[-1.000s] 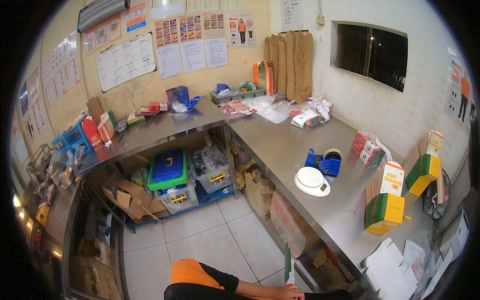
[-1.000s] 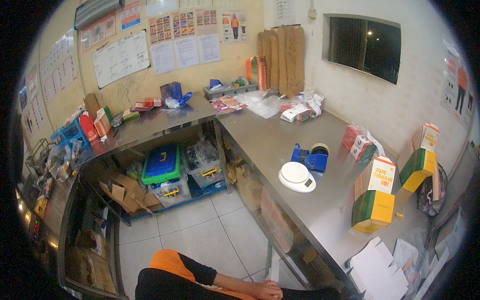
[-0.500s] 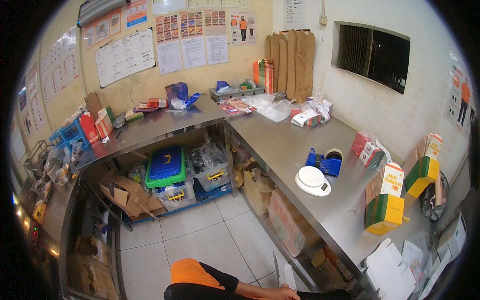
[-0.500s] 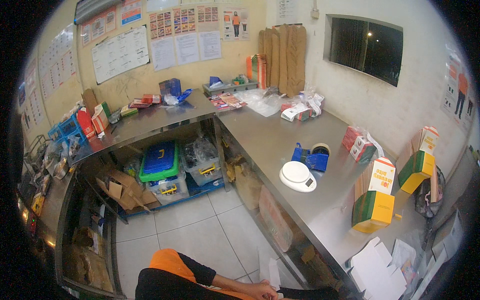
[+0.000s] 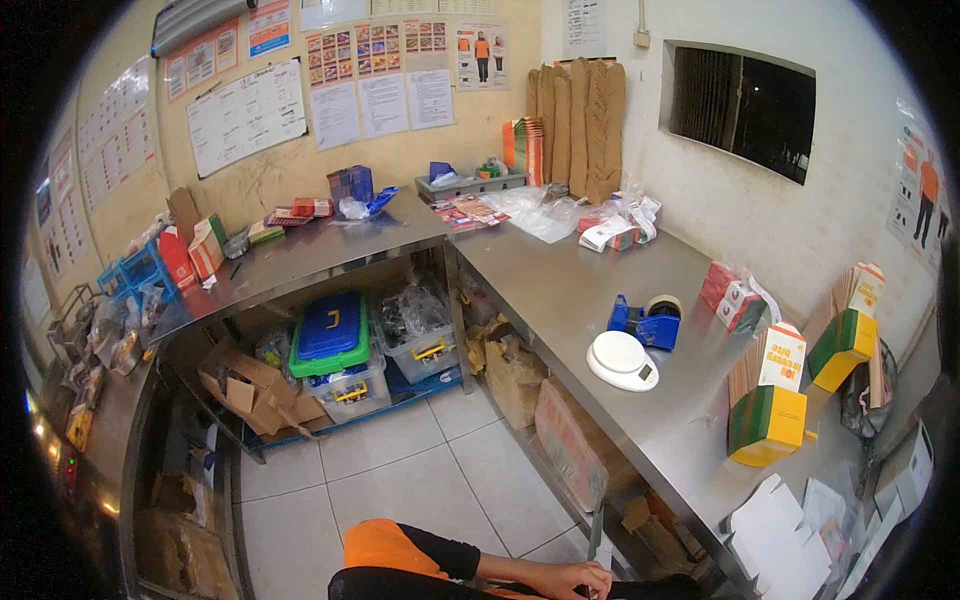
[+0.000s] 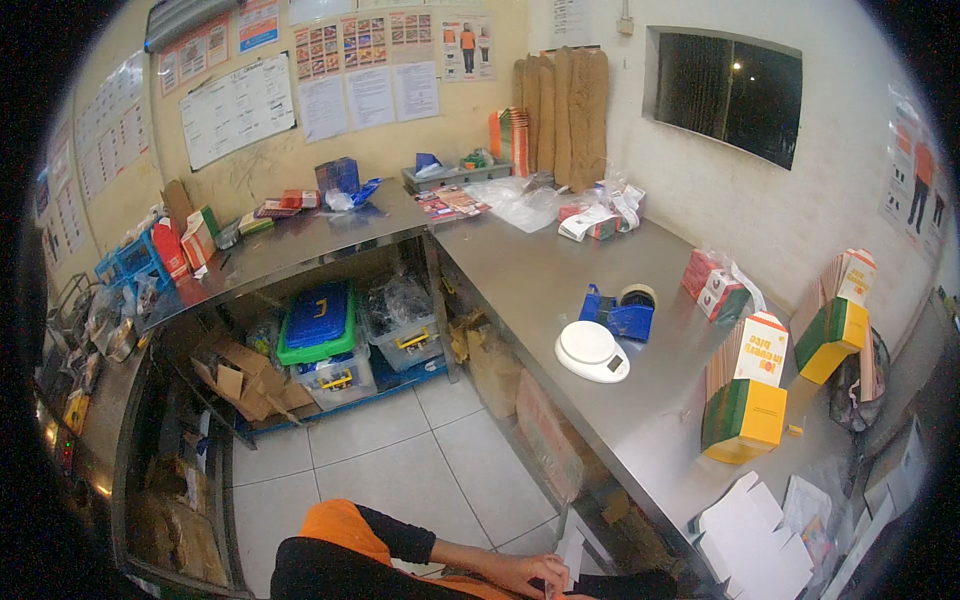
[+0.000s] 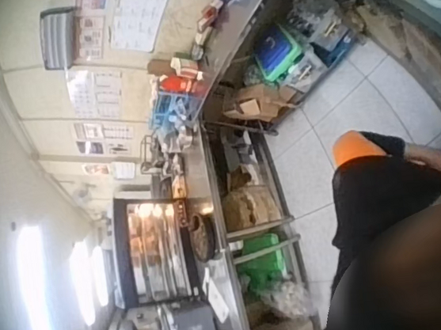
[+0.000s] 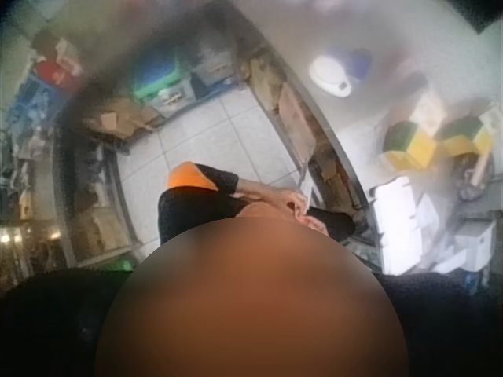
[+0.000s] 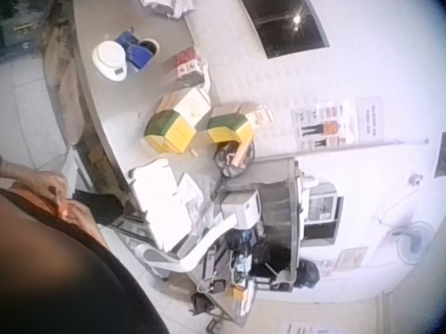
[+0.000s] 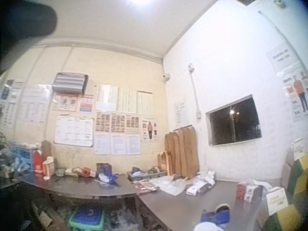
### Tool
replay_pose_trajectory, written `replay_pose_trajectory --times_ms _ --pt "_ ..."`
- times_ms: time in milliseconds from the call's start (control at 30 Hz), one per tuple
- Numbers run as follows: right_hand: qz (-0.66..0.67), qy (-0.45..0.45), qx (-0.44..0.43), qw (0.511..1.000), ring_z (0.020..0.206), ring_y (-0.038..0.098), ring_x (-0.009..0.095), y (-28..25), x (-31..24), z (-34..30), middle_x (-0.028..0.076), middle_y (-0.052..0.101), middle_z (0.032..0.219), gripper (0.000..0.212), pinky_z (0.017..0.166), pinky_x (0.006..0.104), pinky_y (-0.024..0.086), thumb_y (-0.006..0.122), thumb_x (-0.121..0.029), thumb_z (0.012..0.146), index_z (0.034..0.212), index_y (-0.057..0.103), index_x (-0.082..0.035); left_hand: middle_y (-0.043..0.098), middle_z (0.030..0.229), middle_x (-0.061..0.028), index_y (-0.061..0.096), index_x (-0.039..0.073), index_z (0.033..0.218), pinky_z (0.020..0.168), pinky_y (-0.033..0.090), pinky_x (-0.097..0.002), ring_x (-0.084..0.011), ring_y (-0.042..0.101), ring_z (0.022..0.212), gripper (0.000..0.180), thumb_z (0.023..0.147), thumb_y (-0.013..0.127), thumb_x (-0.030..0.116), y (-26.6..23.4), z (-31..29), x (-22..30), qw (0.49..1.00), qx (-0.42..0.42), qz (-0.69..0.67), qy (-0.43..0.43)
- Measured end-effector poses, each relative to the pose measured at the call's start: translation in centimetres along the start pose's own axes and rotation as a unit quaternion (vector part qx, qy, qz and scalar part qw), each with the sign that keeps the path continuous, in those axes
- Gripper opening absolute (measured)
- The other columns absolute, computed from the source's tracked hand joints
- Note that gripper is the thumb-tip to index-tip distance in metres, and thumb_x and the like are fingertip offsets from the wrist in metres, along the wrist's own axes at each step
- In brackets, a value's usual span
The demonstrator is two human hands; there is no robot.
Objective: The person assembles small rectangular boxes by folding flat cardboard pieces and inserting them into larger yellow and green outer boxes. The person repeatedly picks up flat pieces, folds them, and places them into the outer boxes on a cluttered metal counter.
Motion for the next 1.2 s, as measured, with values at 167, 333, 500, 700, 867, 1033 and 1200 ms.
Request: replay_pose_trajectory --times_ms 167,333,500,700,867,1033,1200 --pt "0.000 -0.011 0.021 1.000 0.079 0.061 0.012 -0.8 -0.4 -0.9 0.005 0.065 0.090 0.021 0.070 0.0245 0.049 0.059 -0.018 0.091 0.102 0.064 -0.001 0.059 0.099 -0.0113 0.064 0.004 0.092 0.073 0.044 -0.0360 -0.0251 0.056 0.086 0.027 0.083 0.066 0.029 0.3 1.3 -0.6 0.998 -0.014 0.065 0.003" --pt "0.014 -0.030 0.068 0.997 0.079 0.061 0.012 -2.4 -0.6 -2.6 0.005 0.066 0.091 0.021 0.069 0.0247 0.049 0.060 -0.018 0.091 0.103 0.064 -0.001 0.058 0.099 -0.0113 0.063 0.004 0.095 0.077 0.042 -0.0385 -0.0265 0.054 0.090 0.032 0.082 0.061 0.033 1.1 4.1 -0.9 0.982 0.000 0.170 0.086" --pt "0.049 -0.048 0.146 0.987 0.080 0.061 0.012 -4.1 0.2 -6.0 0.005 0.066 0.092 0.022 0.068 0.0248 0.049 0.061 -0.017 0.090 0.104 0.064 -0.001 0.057 0.100 -0.0112 0.062 0.003 0.097 0.081 0.040 -0.0410 -0.0278 0.052 0.093 0.038 0.082 0.057 0.038 2.8 8.3 -3.1 0.959 -0.043 0.228 0.165" --pt "0.141 -0.093 0.286 0.943 0.080 0.061 0.012 -3.6 3.6 -11.4 0.005 0.066 0.093 0.022 0.068 0.0250 0.050 0.061 -0.017 0.090 0.105 0.064 -0.001 0.058 0.095 -0.0091 0.061 0.007 0.098 0.079 0.040 -0.0403 -0.0263 0.052 0.091 0.036 0.072 0.059 0.031 8.8 11.6 -7.2 0.960 -0.163 0.191 0.128" --pt "0.231 -0.142 0.386 0.882 0.080 0.062 0.012 -1.7 7.2 -15.1 0.005 0.066 0.094 0.023 0.067 0.0251 0.050 0.062 -0.017 0.089 0.106 0.064 -0.001 0.059 0.087 -0.0055 0.060 0.007 0.095 0.074 0.041 -0.0391 -0.0243 0.055 0.081 0.032 0.071 0.060 0.028 13.1 13.7 -6.8 0.909 -0.298 0.165 0.240" --pt "0.363 -0.134 0.383 0.839 0.087 0.064 0.018 -1.1 10.2 -16.1 0.010 0.067 0.098 0.024 0.074 0.0287 0.053 0.061 -0.010 0.088 0.108 0.062 0.004 0.058 0.084 -0.0059 0.060 0.008 0.093 0.073 0.041 -0.0377 -0.0241 0.055 0.080 0.030 0.070 0.061 0.027 14.6 15.1 -7.8 0.874 -0.399 0.134 0.243" --pt "0.461 -0.121 0.318 0.819 0.100 0.061 0.023 -0.6 12.1 -15.4 0.015 0.064 0.105 0.027 0.085 0.0312 0.051 0.063 -0.001 0.085 0.110 0.059 0.006 0.058 0.082 -0.0080 0.057 0.005 0.099 0.072 0.042 -0.0358 -0.0238 0.056 0.077 0.031 0.077 0.059 0.027 14.7 14.3 -9.2 0.836 -0.429 0.104 0.325"
Point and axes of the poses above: each hand's wrist, its own z-axis towards the middle knuckle, its own y-axis out of the palm, x = y × z, the point moved 2 cm from there along z, towards the middle knuckle
